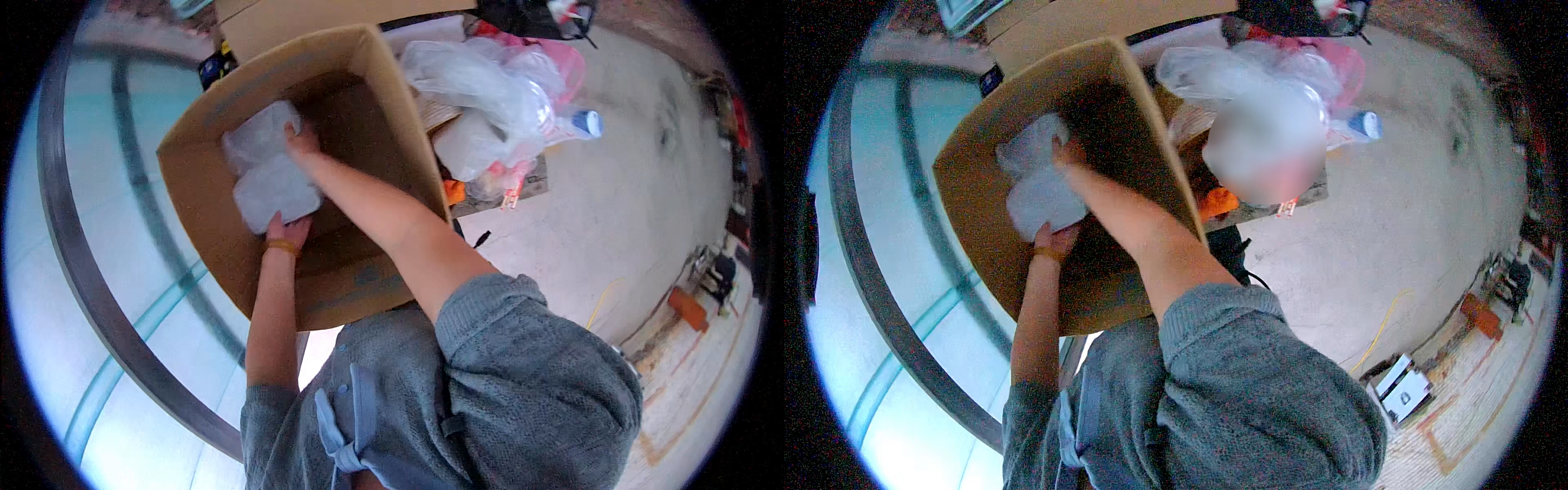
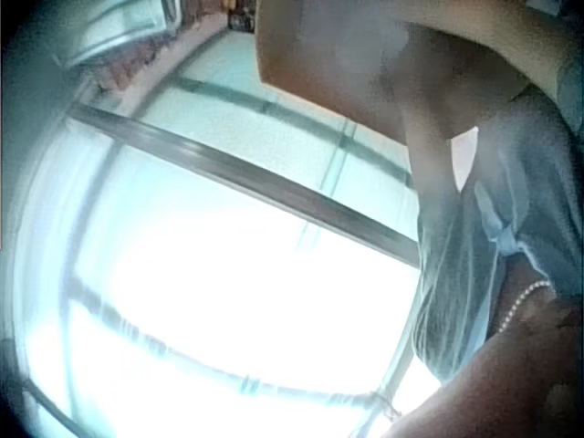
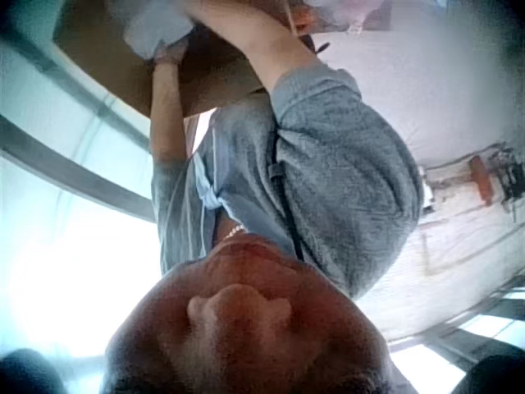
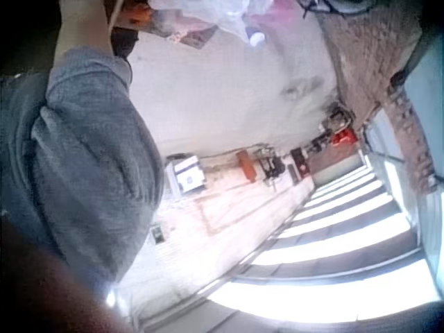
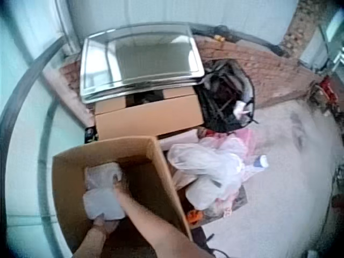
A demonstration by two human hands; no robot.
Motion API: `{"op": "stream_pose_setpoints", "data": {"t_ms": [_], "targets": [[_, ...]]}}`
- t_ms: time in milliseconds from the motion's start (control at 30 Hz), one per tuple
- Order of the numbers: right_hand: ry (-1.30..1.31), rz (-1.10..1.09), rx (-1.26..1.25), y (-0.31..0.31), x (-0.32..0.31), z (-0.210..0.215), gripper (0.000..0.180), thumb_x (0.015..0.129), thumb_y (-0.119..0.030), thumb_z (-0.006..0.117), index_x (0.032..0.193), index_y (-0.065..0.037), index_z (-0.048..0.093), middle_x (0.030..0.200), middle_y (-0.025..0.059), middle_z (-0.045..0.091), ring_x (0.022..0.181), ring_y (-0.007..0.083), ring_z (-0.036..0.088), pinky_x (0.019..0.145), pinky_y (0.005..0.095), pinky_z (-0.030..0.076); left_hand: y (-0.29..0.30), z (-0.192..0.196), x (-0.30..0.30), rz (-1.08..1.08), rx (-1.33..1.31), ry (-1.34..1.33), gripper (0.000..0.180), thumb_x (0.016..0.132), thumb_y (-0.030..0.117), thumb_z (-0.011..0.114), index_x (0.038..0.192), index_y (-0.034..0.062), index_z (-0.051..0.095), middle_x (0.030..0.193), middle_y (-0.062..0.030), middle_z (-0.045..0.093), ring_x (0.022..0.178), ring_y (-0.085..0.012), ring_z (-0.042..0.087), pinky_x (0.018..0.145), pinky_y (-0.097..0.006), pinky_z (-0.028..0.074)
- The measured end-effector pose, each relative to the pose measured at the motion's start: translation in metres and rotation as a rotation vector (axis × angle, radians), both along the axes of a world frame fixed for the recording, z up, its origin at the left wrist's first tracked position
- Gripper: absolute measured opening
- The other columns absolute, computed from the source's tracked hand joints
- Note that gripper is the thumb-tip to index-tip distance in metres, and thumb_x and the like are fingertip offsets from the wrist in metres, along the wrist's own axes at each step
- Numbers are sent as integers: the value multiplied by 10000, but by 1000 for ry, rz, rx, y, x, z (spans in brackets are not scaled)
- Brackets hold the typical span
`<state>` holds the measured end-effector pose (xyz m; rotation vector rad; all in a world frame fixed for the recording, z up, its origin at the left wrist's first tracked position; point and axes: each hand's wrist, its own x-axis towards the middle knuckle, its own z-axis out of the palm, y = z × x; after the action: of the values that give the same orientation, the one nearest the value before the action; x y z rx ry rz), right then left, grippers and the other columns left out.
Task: The person unpacks a cardboard box containing various items wrapped in plastic, including stacks of paper plates and paper cups. They remove the items, inspect them, and place them back into the box.
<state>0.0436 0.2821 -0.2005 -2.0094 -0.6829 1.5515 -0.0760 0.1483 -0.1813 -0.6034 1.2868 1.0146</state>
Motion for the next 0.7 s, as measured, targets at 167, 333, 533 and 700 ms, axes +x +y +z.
{"op": "stream_pose_setpoints", "data": {"t_ms": [167, 333, 533, 700], "targets": [[-209, -40, 137, -25, 27, 108, 535, 799, -329, 612, 1211, -19, 470, 1174, 260, 512, 1093, 400, 505, 916, 457, 414, 1, 55, 11, -201, 15, 45, 542, 902, 318, 454, 1346, 46, 306, 1379, -202, 316, 1265, -359, 322, 1060, -481, 253], [240, 205, 746, -63, 93, 176, 234, 835, -172, 592, 994, -1, 578, 992, 163, 614, 947, 238, 597, 814, 349, 467, -2, 97, 39, -370, -18, 246, 541, 867, 265, 537, 1323, 52, 338, 1306, -210, 385, 1122, -331, 456, 915, -437, 402], [163, 19, 803, -122, 233, 257, 153, 824, -170, 596, 817, -18, 607, 809, 113, 616, 786, 242, 589, 711, 321, 465, -46, 175, 133, -773, 533, 643, 599, 841, 99, 580, 1369, 71, 299, 1271, -157, 431, 1078, -204, 486, 953, -346, 375], [-932, 49, 937, -125, 372, 184, 420, 724, -207, 686, 1076, -33, 535, 1053, 144, 553, 941, 314, 541, 809, 391, 436, -75, 195, 190, -997, 809, 956, 603, 820, 40, 589, 1359, 50, 318, 1307, -148, 408, 1124, -238, 479, 923, -349, 407]]}}
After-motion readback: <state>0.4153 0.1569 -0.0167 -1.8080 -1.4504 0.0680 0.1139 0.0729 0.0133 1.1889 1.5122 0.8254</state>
